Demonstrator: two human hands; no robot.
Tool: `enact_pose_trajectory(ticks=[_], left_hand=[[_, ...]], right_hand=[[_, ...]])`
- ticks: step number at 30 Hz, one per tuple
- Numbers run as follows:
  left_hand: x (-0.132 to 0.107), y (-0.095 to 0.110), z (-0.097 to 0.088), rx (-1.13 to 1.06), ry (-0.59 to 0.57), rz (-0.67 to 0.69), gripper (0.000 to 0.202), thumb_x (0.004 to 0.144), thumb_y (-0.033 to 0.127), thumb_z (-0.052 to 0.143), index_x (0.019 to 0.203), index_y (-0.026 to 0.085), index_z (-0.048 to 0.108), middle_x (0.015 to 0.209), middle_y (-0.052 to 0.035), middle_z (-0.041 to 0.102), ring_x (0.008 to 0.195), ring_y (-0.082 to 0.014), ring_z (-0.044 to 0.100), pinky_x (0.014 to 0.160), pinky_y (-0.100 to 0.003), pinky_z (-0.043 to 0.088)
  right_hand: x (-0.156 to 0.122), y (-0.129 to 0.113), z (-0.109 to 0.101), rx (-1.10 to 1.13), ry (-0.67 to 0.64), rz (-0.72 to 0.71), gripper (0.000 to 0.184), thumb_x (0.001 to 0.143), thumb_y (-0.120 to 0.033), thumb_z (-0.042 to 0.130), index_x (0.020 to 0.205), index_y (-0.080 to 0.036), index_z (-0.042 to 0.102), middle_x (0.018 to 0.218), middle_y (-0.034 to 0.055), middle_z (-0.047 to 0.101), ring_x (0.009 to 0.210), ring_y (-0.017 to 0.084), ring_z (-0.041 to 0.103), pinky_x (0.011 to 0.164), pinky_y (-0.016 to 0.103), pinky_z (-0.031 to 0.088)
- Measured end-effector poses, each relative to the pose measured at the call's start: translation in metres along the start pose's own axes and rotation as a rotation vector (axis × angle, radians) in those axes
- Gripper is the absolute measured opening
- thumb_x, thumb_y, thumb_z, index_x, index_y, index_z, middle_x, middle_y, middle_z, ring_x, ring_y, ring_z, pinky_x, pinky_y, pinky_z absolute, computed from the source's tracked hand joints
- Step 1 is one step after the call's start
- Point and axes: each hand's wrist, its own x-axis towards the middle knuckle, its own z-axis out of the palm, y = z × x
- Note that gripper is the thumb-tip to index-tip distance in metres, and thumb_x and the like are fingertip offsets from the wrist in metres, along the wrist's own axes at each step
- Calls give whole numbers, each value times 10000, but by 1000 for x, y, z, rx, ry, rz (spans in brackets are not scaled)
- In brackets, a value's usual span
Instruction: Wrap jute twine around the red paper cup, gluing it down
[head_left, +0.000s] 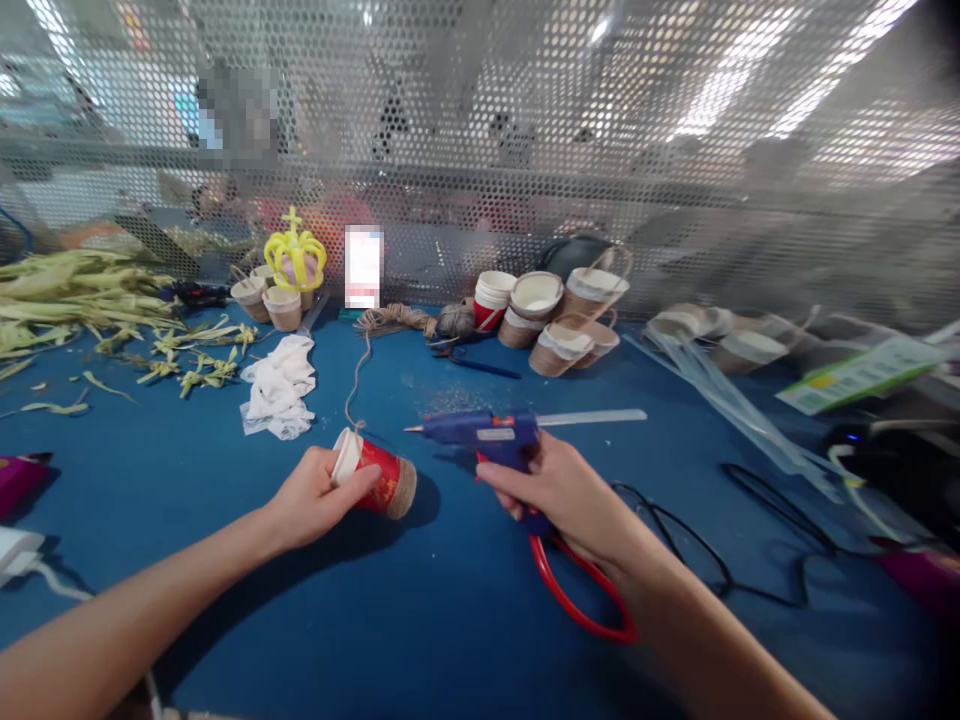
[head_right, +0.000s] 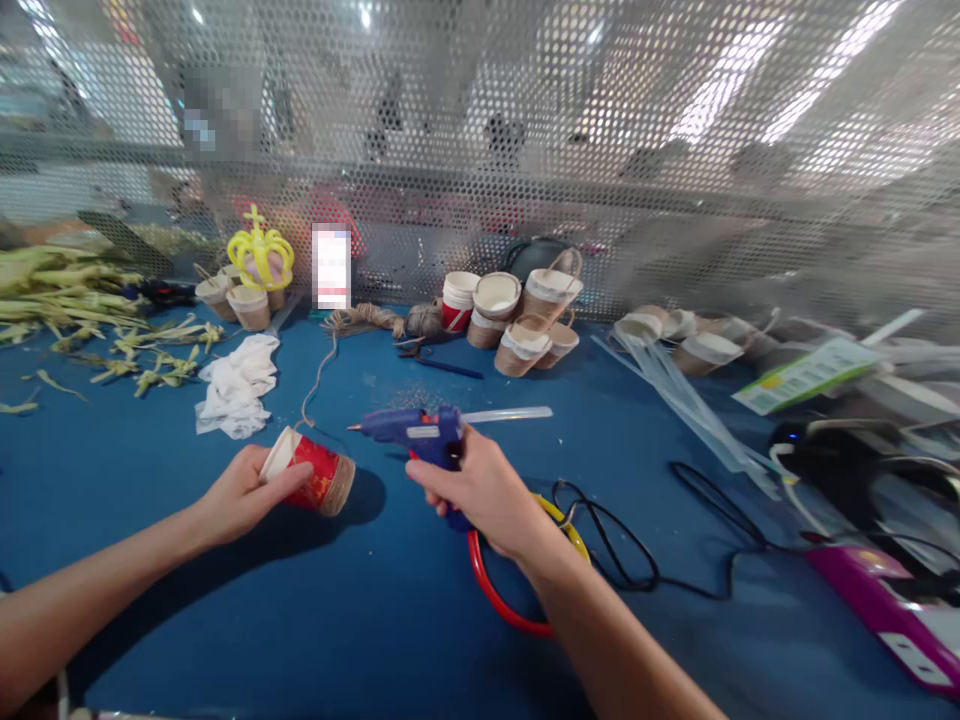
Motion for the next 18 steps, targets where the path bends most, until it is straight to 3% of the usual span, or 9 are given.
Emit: enact_pose_trajectory(ticks=[4,9,13,16,18], left_hand=[[1,0,-2,-28,2,22,358,784,423,425,557,146,435,528,36,340,492,-82,277,448,-203,243],[1,-1,-3,-13,12,59,343,793,376,419,530,162,367,515,45,305,484,-77,252,440,-210,213],[2,0,-2,59,30,92,354,790,347,423,504,177,303,490,55,265,464,-72,233,428,-215,183],[3,1,-2,79,31,125,350,797,327,406,502,179,291,492,55,260,464,-73,233,426,-213,186],[3,1,-2,91,29,132,349,799,319,404,501,181,285,489,57,255,461,-72,229,421,-211,183]], right_hand=[[28,10,-19,-81,183,13,255,682,-372,596,814,-158,557,736,21,633,581,109,554,515,208,434],[71,30,-35,-274,294,128,272,798,-323,448,601,-148,517,565,36,591,427,87,495,436,207,401],[91,40,-39,-464,349,199,296,782,-344,491,549,-160,496,429,45,543,415,156,537,458,264,412],[93,33,-40,-604,419,178,274,753,-313,539,533,-151,524,555,125,599,696,284,614,619,366,437],[88,23,-37,-672,455,115,246,751,-288,544,555,-139,560,734,178,622,928,350,550,745,439,393]])
